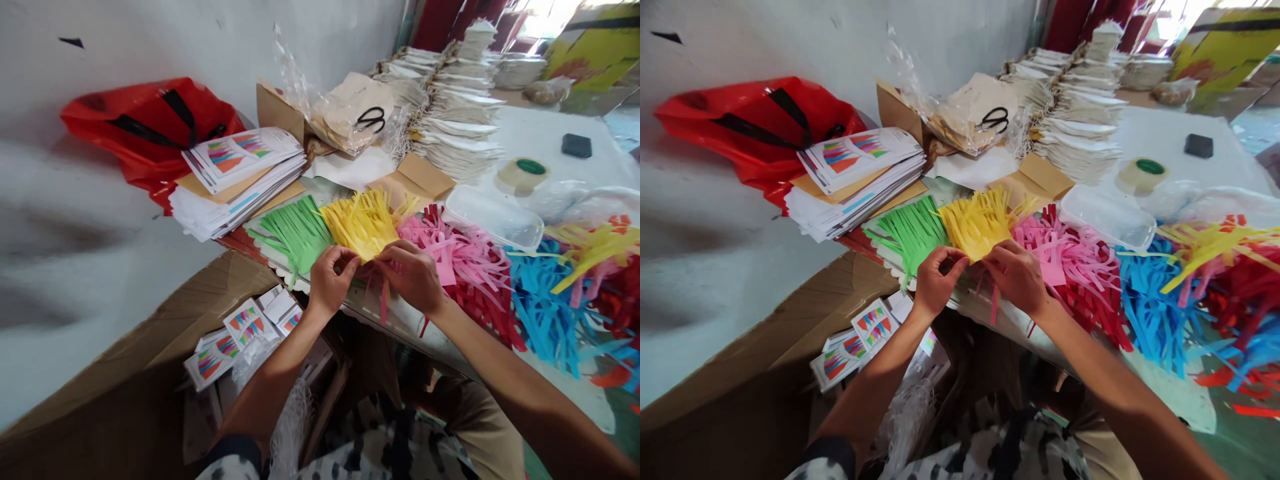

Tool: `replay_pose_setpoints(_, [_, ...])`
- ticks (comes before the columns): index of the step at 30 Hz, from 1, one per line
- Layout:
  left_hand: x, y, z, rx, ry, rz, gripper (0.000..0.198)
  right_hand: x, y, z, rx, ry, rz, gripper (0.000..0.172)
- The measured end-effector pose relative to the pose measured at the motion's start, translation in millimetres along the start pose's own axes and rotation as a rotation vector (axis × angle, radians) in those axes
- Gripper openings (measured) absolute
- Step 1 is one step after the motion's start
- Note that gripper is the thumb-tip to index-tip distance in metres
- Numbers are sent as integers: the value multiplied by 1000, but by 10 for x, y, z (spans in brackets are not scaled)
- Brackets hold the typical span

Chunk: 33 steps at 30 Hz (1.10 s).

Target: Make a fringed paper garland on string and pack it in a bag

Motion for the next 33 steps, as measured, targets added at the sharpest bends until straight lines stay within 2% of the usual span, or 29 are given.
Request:
replay_pose_setpoints(6, [-3, 11, -3, -86, 15, -18, 7, 27, -45, -29, 50, -25, -16, 8])
replay_pose_setpoints(10, [-22, 18, -35, 6, -13, 24, 15, 61, -129, -73, 97, -44, -10, 11])
replay_pose_setpoints(12, [-39, -9, -61, 94, -47, 95, 18, 72, -159, -82, 119, -33, -6, 15])
replay_pose_setpoints(17, [-56, -154, -133, 251, -143, 399, 29, 98, -177, -74, 118, -11, -13, 22])
replay_pose_setpoints(20, [-60, -186, -148, 302, -137, 469, 37, 105, -175, -65, 110, -4, -34, 20])
replay_pose_setpoints(25, [-55, -188, -144, 272, -73, 426, 43, 84, -160, -72, 84, 5, -115, 17])
replay_pose_setpoints(33, [-55, -172, -153, 170, -61, 297, 42, -1, -167, -136, 106, -62, -275, 16])
Point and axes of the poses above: each hand's wrist, its own x-axis away from the middle knuckle, its own z-axis out of the back of the hand, y = z × x, the point moved 6 cm from there along -x, towards the middle knuckle, and after that the axes turned 10 degrees about y, right-handed, at the moved point
